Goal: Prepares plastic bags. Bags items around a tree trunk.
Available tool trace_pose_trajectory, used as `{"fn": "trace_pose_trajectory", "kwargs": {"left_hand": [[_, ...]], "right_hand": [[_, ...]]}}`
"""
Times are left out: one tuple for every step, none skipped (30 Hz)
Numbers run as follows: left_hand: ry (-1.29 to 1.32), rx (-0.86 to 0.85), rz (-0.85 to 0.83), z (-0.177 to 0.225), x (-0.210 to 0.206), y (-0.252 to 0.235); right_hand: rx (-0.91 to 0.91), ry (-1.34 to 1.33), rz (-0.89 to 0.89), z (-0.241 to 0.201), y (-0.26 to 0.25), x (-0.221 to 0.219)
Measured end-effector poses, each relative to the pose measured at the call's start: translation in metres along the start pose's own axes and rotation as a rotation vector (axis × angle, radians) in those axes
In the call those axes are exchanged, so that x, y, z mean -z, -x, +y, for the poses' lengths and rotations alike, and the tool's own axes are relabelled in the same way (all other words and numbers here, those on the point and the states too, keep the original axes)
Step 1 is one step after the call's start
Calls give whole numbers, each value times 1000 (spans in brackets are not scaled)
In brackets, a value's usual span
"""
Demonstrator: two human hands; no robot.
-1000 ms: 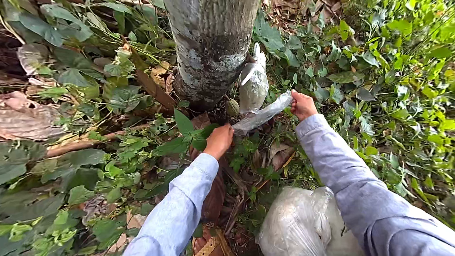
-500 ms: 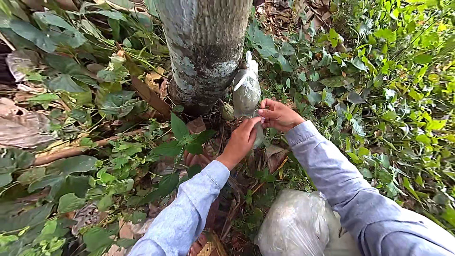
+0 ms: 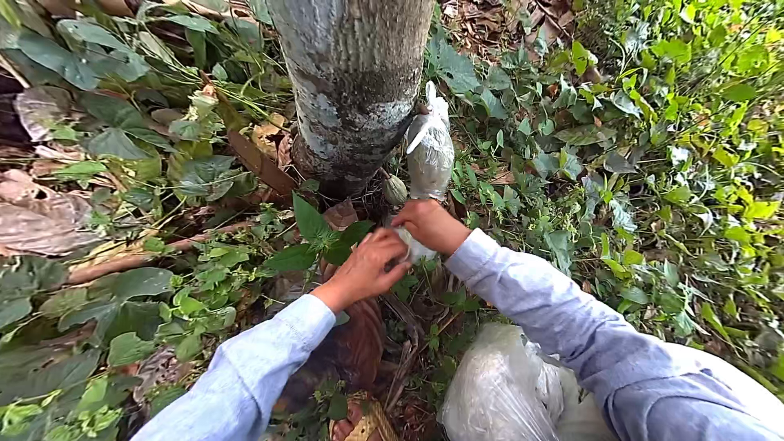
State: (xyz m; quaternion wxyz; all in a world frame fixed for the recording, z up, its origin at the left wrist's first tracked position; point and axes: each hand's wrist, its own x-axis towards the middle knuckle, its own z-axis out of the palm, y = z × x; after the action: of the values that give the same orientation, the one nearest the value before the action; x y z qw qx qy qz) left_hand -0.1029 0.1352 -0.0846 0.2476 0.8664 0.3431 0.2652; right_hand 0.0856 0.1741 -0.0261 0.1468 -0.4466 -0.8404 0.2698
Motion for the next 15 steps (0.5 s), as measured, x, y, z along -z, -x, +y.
{"fn": "trace_pose_trajectory", "kwargs": {"left_hand": [[10,71,-120,-1,4,5],[29,174,-222,-3,9,5],[36,272,-285,-7,14,3],[26,347,-314,-14,16,-1],[9,405,-340,-22,16,-8],[-13,451,-370,-29,14,-17],[-35,492,-408,-35,10,-27],[-54,524,-446,-41,3,-37],[-65,558,-488,-47,-4,-46],[-77,589,-527,-55,-12,-53],[-82,623,-557,-64,-19,-59],[-80,653,-575,-74,-25,-63],[-75,681,-580,-84,-30,-66],[-70,704,-576,-93,-34,-67],[-72,727,-570,-100,-37,-68]], "right_hand": [[-48,31,-50,8,-9,-11],[-106,31,-112,22,-21,-20],[-168,14,-175,37,-33,-28],[-213,-3,-212,52,-43,-36],[-257,-8,-257,64,-51,-41],[-311,1,-310,71,-58,-45],[-379,25,-362,74,-63,-48],[-458,50,-403,75,-67,-51],[-535,56,-414,73,-73,-53],[-590,57,-423,67,-79,-50],[-607,64,-416,58,-85,-44],[-618,74,-453,49,-90,-37],[-652,45,-515,45,-94,-33],[-703,-1,-524,41,-97,-34],[-790,-98,-432,38,-100,-38]]}}
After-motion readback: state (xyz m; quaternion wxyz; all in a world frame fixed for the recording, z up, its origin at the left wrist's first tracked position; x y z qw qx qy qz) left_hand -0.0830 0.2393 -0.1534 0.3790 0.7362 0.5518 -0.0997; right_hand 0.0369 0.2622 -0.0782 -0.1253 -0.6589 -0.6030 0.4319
